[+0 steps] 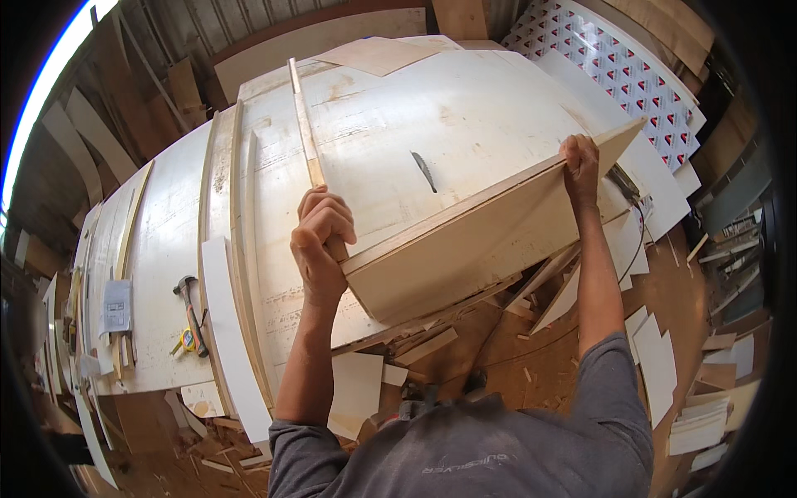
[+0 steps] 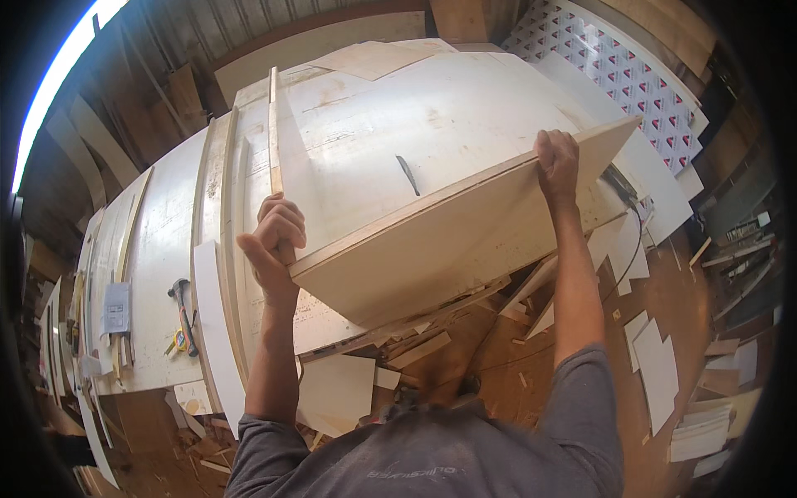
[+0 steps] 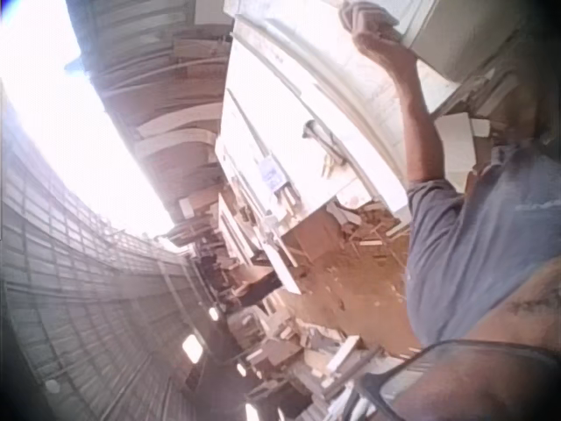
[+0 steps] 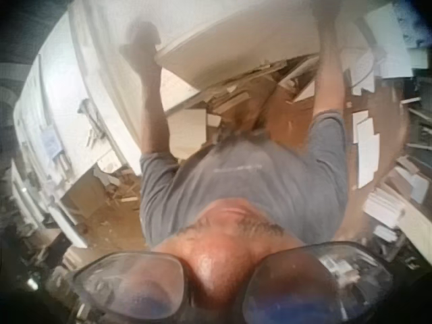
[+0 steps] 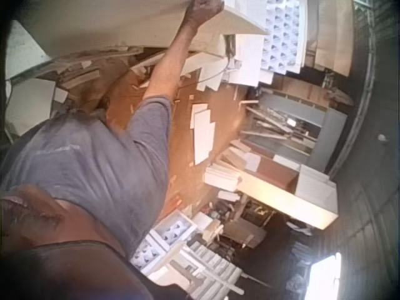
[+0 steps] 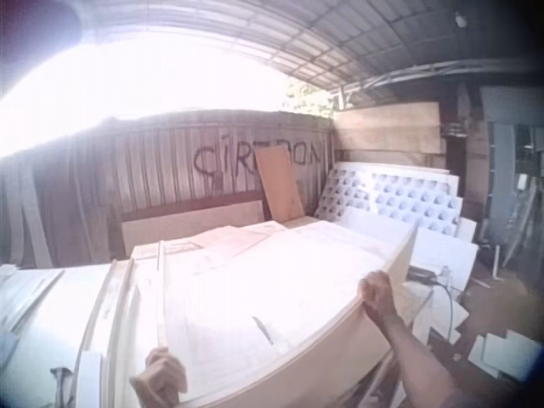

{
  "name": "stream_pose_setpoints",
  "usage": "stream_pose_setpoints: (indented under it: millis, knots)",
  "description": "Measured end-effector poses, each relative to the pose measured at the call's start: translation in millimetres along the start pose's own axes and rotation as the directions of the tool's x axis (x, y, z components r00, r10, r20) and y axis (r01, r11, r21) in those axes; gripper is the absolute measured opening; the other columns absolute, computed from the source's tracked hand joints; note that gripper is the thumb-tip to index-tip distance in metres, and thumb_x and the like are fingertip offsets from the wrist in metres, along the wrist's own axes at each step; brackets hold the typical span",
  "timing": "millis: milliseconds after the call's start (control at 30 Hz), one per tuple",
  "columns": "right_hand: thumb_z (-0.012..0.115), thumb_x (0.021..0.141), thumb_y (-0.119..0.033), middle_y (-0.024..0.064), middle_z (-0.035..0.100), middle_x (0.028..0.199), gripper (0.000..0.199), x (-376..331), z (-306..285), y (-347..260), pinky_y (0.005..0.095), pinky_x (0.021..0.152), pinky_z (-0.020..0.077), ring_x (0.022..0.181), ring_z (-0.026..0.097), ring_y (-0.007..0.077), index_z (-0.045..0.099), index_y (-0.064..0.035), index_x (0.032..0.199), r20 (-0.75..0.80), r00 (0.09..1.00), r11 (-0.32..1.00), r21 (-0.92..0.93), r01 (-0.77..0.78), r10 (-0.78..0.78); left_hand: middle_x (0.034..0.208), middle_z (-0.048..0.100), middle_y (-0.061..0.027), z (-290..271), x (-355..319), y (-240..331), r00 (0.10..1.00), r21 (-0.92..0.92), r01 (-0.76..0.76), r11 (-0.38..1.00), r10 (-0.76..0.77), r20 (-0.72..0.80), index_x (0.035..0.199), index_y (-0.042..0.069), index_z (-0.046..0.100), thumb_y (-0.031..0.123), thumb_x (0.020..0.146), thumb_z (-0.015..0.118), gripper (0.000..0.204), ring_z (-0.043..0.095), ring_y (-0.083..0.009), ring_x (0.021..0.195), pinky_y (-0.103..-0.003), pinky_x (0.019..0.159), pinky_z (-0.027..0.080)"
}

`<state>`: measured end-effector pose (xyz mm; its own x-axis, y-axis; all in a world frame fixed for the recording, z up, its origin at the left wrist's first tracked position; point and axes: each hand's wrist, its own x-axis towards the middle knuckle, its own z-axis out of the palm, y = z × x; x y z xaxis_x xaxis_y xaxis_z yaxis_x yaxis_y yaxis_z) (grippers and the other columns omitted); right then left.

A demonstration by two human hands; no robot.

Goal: The person assembles a wooden cabinet structure by positioning plywood panels and securing them with a pneumatic nail gun. The person fits vertical panels into place, checks the alignment, and fires the nail gun repeatedly along the joints to build the box-like frame.

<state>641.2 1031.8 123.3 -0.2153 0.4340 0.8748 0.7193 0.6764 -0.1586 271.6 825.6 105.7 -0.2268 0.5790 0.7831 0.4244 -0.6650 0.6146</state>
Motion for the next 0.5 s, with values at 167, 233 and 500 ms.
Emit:
stream_pose_setpoints:
  millis: [167, 233, 500]
  knots:
    - [0.053, 0.095, -0.024, 0.0087, 0.053, 0.069, 0.033, -0.6, -4.7, 1.3, 0.0416, 0.077, 0.0411, 0.075, 0.051, 0.0302, 0.054, -0.0058, 0.068, -0.080, 0.997, 1.000, -0.001, 0.006, -0.006, 0.060, 0.041, -0.0029, 15.5, -3.0, 15.7, 0.995, -0.009, -0.035, 0.999, 0.034, -0.089, 0.057, 0.009, 0.040, 0.059, 0.099, 0.002, 0.076, 0.043, -0.0189, 0.070, -0.043, 0.110, 0.024]
    - [0.054, 0.095, -0.027, 0.0079, 0.052, 0.067, 0.037, 1.2, -2.1, 4.5, 0.0408, 0.077, 0.0413, 0.073, 0.051, 0.0283, 0.052, -0.0071, 0.064, -0.068, 0.998, 1.000, 0.003, 0.005, -0.005, 0.061, 0.040, -0.0035, 21.6, 0.7, 18.6, 0.992, -0.075, -0.047, 0.996, 0.038, -0.124, 0.059, 0.008, 0.041, 0.060, 0.098, -0.001, 0.077, 0.044, -0.0195, 0.071, -0.044, 0.112, 0.024]
    - [0.058, 0.094, -0.031, 0.0057, 0.048, 0.063, 0.040, -2.3, -4.2, 13.4, 0.0377, 0.079, 0.0408, 0.069, 0.048, 0.0254, 0.052, -0.0091, 0.061, -0.158, 0.987, 1.000, 0.024, -0.013, 0.017, 0.070, 0.051, -0.0070, 31.8, -10.1, 13.4, 0.993, -0.067, -0.056, 0.996, 0.049, -0.111, 0.066, 0.009, 0.042, 0.069, 0.093, 0.002, 0.077, 0.053, -0.0251, 0.085, -0.056, 0.116, 0.018]
